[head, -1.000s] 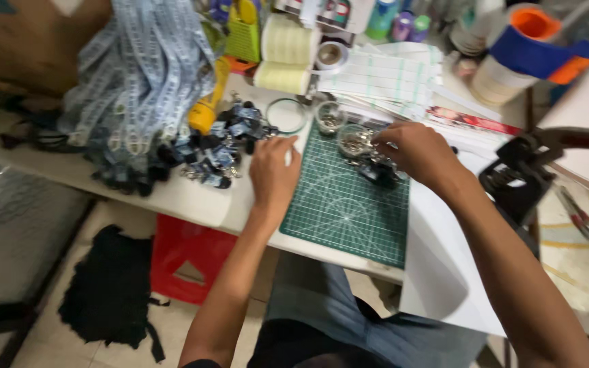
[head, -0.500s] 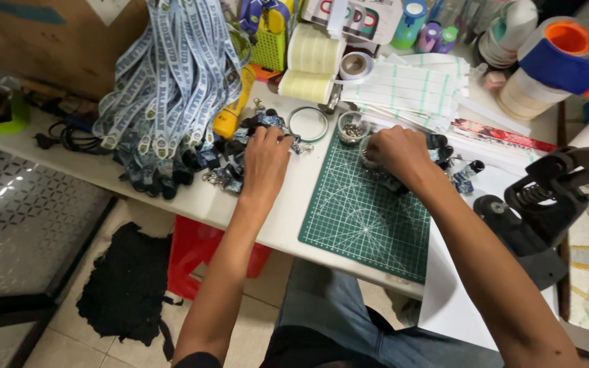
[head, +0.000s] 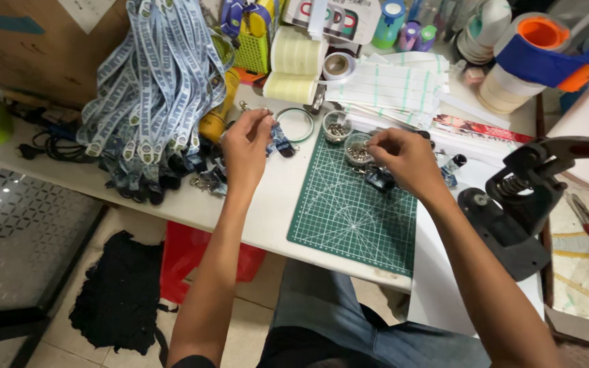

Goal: The person assembles keychains by attaching metal rings to fabric pieces and using a manual press to secure the components. They repeatedly pick up fabric and rings, align them, and operate the press to complete each unit.

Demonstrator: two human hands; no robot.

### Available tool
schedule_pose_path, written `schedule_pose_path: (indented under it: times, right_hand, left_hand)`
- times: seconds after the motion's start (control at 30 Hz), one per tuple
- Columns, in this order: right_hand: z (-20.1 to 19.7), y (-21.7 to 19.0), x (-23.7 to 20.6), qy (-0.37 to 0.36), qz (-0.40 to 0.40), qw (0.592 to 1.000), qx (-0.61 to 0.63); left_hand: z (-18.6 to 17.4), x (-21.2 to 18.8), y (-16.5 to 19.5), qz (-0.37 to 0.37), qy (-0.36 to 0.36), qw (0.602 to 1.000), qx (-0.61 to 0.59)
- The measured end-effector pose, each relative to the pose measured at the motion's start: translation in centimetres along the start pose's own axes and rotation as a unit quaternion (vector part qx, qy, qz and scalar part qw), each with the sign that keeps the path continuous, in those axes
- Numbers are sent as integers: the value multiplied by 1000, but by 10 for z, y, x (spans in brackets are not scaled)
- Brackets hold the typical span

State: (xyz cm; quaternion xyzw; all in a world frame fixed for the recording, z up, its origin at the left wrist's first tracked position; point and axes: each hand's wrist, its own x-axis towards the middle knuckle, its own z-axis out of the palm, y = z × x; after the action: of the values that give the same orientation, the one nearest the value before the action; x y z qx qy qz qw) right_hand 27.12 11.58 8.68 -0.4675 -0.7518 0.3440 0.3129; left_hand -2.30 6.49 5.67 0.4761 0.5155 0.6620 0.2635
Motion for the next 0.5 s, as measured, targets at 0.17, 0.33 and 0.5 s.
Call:
schedule_pose_path:
  times: [0.17,0.33,0.5]
  right_hand:
    - [0,7,-35,-56,77,966,241]
    - [6,16,-68,-27,134,928,348]
    - [-4,20,-85,10,119,933,341]
  left_hand:
    - [34,-22,18,-115,-35,991,-60]
    - [77,-59,24,-151,-89,982,-72]
    - [109,-83,26,-177,-175,955,-162]
